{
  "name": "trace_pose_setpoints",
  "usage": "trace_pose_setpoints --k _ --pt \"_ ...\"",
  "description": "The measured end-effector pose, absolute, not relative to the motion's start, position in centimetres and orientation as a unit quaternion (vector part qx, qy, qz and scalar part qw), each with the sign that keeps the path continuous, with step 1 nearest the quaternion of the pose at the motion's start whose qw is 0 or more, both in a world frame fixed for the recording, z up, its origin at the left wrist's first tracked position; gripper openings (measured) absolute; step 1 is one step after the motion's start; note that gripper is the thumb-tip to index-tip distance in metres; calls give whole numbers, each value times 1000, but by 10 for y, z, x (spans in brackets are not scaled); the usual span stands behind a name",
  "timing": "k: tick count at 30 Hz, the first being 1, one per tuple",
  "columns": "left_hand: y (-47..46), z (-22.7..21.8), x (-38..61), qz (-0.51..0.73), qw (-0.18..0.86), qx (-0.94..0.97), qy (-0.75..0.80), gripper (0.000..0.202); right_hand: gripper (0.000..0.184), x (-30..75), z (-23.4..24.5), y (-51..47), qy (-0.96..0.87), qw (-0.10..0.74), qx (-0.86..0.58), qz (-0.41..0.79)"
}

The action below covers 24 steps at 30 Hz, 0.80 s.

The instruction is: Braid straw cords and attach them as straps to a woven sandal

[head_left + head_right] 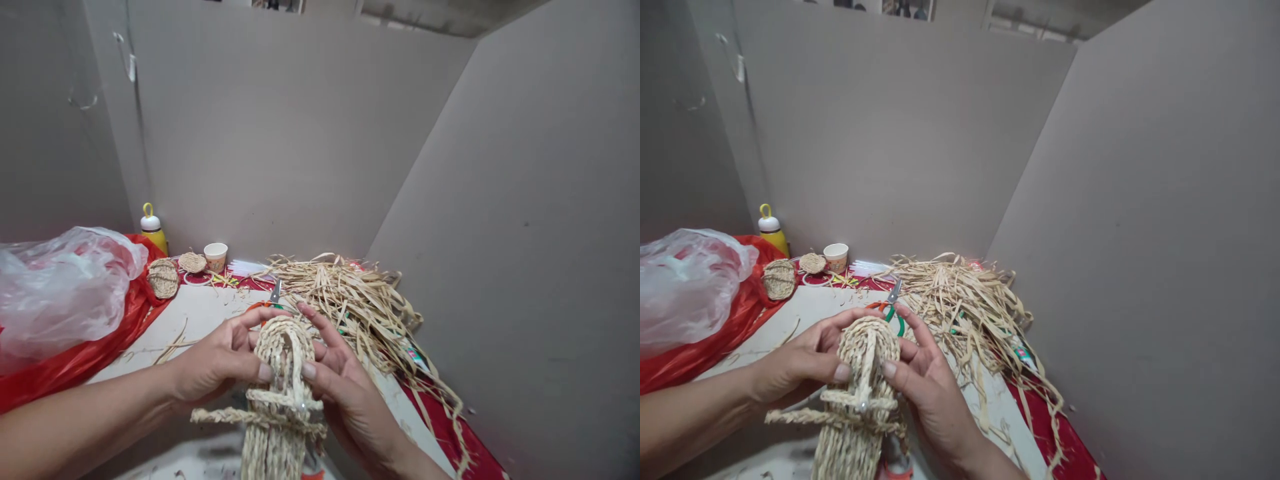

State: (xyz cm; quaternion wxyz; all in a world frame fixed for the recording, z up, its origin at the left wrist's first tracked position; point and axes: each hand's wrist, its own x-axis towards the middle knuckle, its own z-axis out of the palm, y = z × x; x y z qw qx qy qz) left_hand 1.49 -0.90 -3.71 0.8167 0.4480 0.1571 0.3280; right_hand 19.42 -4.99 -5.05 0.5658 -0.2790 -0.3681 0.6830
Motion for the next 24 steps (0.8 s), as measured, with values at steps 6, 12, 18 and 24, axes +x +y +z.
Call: trace_pose_setpoints --k 6,12,18,24 --pt "-6 -39 16 340 803 460 166 70 83 195 -51 -48 -378 564 -314 664" --pt "-4 -39 15 337 805 453 184 65 83 193 -51 -48 -382 570 -343 642" --pt "2 -39 13 344 799 457 188 67 61 201 -50 -46 -403 598 -349 599" --pt "6 -40 11 345 789 470 193 71 50 208 -52 -45 -473 657 -402 429"
